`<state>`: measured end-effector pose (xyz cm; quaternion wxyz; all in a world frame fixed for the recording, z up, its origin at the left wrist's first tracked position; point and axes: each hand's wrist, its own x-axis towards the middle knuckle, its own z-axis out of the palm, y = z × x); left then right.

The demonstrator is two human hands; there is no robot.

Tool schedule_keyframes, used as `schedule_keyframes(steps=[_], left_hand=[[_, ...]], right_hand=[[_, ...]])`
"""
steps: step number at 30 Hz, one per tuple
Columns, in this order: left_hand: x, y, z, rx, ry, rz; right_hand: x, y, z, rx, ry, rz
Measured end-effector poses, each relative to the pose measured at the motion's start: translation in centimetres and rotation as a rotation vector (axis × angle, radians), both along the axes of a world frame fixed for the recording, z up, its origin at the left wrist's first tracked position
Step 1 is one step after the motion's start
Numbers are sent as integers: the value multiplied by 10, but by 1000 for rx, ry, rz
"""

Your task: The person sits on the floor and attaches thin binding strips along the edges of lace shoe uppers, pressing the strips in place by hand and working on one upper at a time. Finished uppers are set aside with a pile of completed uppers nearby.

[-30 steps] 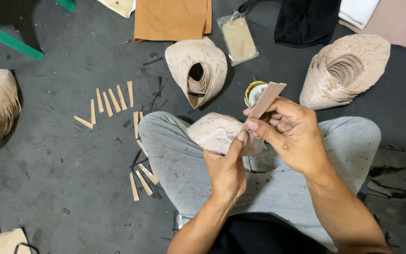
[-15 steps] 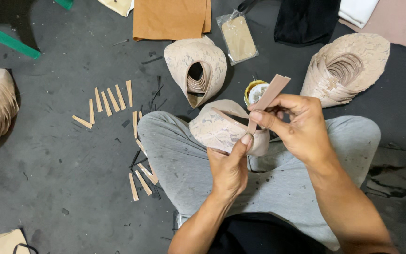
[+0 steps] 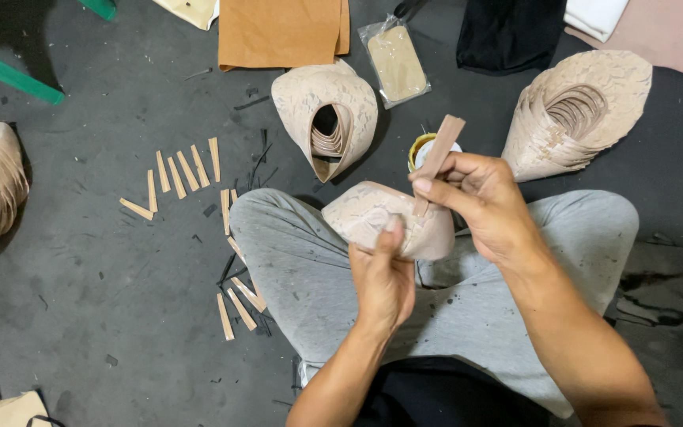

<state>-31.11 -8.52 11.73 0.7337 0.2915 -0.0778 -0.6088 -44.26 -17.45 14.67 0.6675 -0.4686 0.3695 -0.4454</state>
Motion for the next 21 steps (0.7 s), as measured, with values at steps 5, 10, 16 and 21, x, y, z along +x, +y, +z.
schedule_keyframes(steps=[5, 10, 16, 21], left_hand=[[4, 5, -1, -50, 150, -10], [3, 6, 4, -65, 79, -41], [2, 5, 6, -48, 48, -41], [4, 6, 9, -59, 44, -77]], right_hand=[[-5, -1, 2, -10, -11, -39], [-5, 3, 8, -7, -6, -60], [-6, 6, 11, -28, 8, -66], [-6, 6, 11, -5, 22, -65]])
